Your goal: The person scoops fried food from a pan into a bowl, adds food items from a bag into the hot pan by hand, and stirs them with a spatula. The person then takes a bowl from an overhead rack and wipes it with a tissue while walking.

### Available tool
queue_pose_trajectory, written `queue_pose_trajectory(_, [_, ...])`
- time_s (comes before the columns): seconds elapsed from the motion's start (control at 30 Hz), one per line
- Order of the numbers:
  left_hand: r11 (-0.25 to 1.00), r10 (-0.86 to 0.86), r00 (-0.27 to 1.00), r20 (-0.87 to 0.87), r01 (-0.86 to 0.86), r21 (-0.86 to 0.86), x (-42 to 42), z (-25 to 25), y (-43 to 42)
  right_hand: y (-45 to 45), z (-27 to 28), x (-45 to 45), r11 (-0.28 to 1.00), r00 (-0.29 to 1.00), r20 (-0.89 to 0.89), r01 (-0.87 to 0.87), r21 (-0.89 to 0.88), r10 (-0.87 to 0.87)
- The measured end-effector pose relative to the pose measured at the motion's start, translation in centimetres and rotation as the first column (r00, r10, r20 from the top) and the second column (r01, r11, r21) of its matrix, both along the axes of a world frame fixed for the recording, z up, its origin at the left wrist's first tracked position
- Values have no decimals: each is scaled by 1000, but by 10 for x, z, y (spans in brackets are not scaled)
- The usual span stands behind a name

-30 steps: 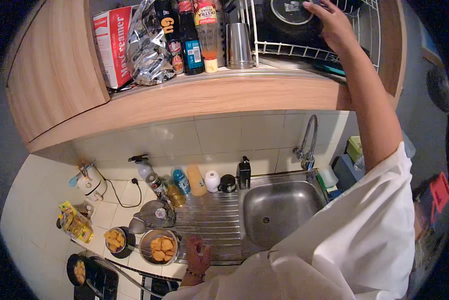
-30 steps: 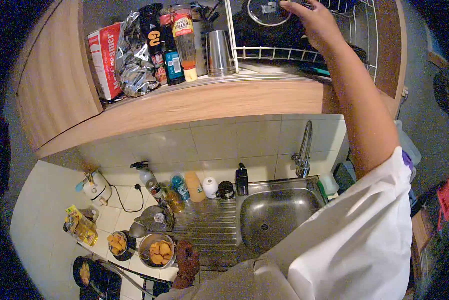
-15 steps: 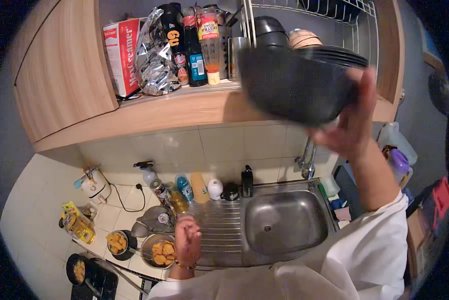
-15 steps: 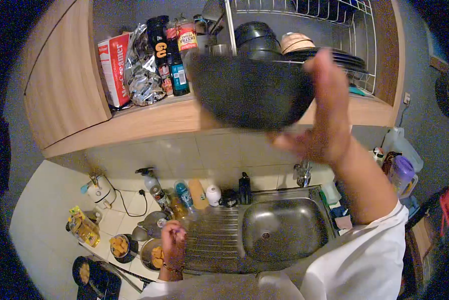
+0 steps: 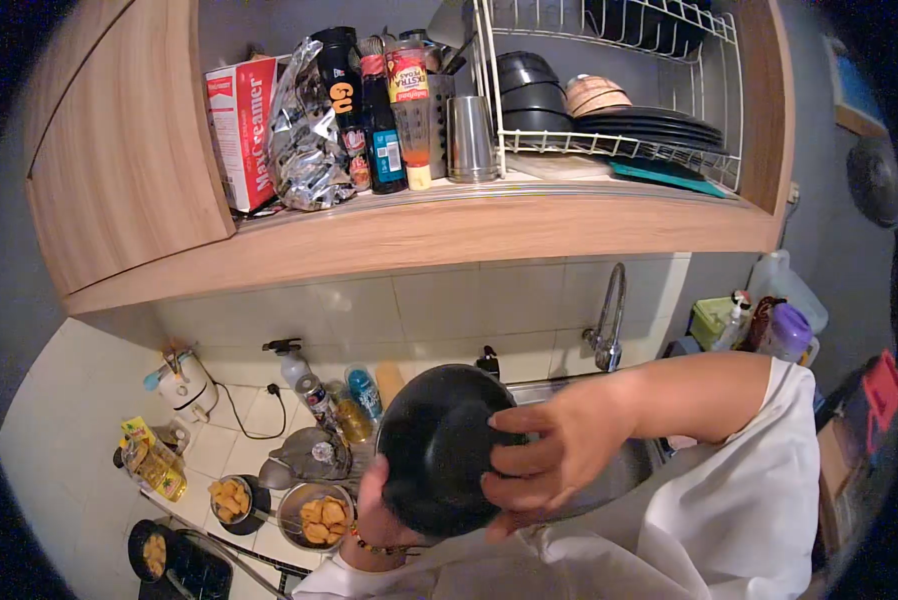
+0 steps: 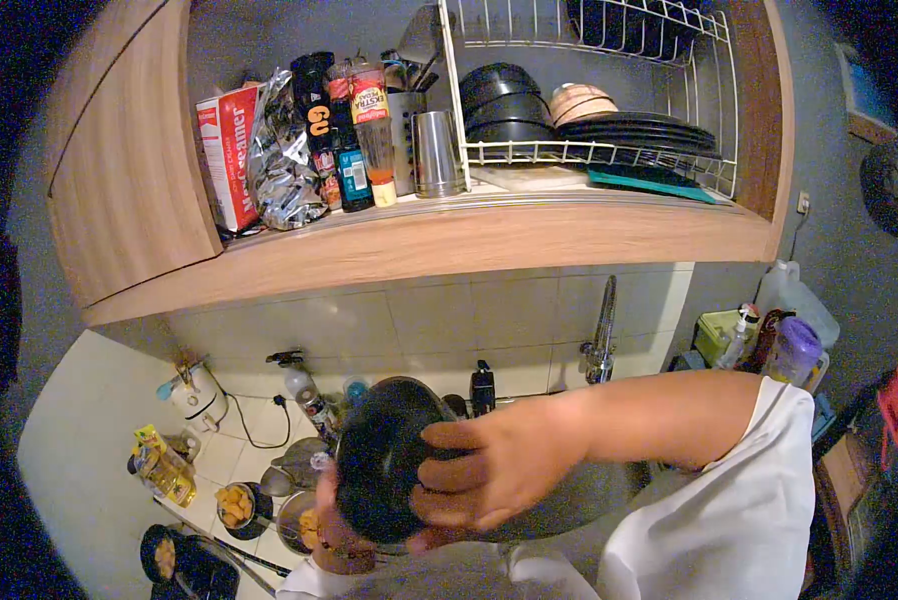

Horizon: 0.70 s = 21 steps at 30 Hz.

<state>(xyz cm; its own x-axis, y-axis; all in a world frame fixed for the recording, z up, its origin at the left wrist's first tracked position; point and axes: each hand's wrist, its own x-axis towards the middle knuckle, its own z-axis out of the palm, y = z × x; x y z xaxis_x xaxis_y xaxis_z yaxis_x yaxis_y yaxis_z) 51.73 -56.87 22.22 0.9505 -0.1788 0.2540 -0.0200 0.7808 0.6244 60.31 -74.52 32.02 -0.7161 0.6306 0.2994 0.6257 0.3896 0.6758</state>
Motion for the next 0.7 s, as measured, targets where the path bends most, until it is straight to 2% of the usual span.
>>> queue_pose_trajectory(0.1, [994, 95, 994, -59, -92, 55, 7, -6, -1, 3, 6, 10, 997, 998, 21, -52, -58, 53])
queue_pose_trajectory(0.17, [994, 106, 993, -49, -106, 5, 14, -24, 5, -5, 37, 9, 976, 986, 3, 167, -139, -168])
queue_pose_trajectory(0.23, [991, 120, 992, -46, -122, -46, 16, -32, 12, -10, 74, 11, 931, 917, -163, 359, -64, -364])
queue_pose_trajectory(0.27, [983, 177, 975, -132, -180, -15, 15, -32, 14, -26, 85, 34, 841, 840, -136, 537, 68, -526])
queue_pose_trajectory(0.3, [973, 231, 949, -214, -232, 21, 14, -35, 17, -31, 93, 42, 744, 876, -36, 429, 512, -480])
queue_pose_trajectory(0.33, [971, 233, 940, -250, -238, 13, 15, -51, 22, -40, 124, 57, 551, 814, -234, 543, 633, -532])
queue_pose_trajectory(0.37, [886, 410, 904, -120, -364, 287, 24, -75, 29, -49, 133, 73, 446, 786, -276, 559, 699, -553])
queue_pose_trajectory(0.4, [707, 534, 844, 48, -477, 522, 29, -97, 35, -57, 137, 85, 361, 775, -296, 549, 754, -558])
queue_pose_trajectory(0.43, [701, 558, 830, 14, -481, 527, 30, -114, 41, -55, 136, 83, 334, 731, -456, 655, 678, -508])
queue_pose_trajectory(0.47, [408, 580, 767, 273, -564, 718, 30, -128, 46, -57, 135, 87, 380, 777, -461, 618, 688, -428])
queue_pose_trajectory(0.5, [63, 488, 708, 511, -613, 788, 28, -135, 50, -52, 129, 80, 333, 764, -498, 634, 698, -411])
queue_pose_trajectory(0.53, [60, 505, 712, 487, -592, 803, 24, -128, 49, -64, 128, 88, 383, 756, -468, 643, 664, -458])
queue_pose_trajectory(0.6, [262, 532, 714, 454, -649, 714, 21, -104, 44, -69, 121, 86, 350, 752, -423, 626, 697, -505])
queue_pose_trajectory(0.63, [258, 538, 717, 443, -641, 723, 20, -112, 45, -71, 118, 85, 356, 750, -433, 634, 687, -500])
queue_pose_trajectory(0.7, [114, 490, 680, 546, -671, 733, 21, -131, 47, -73, 116, 84, 369, 764, -455, 629, 685, -458])
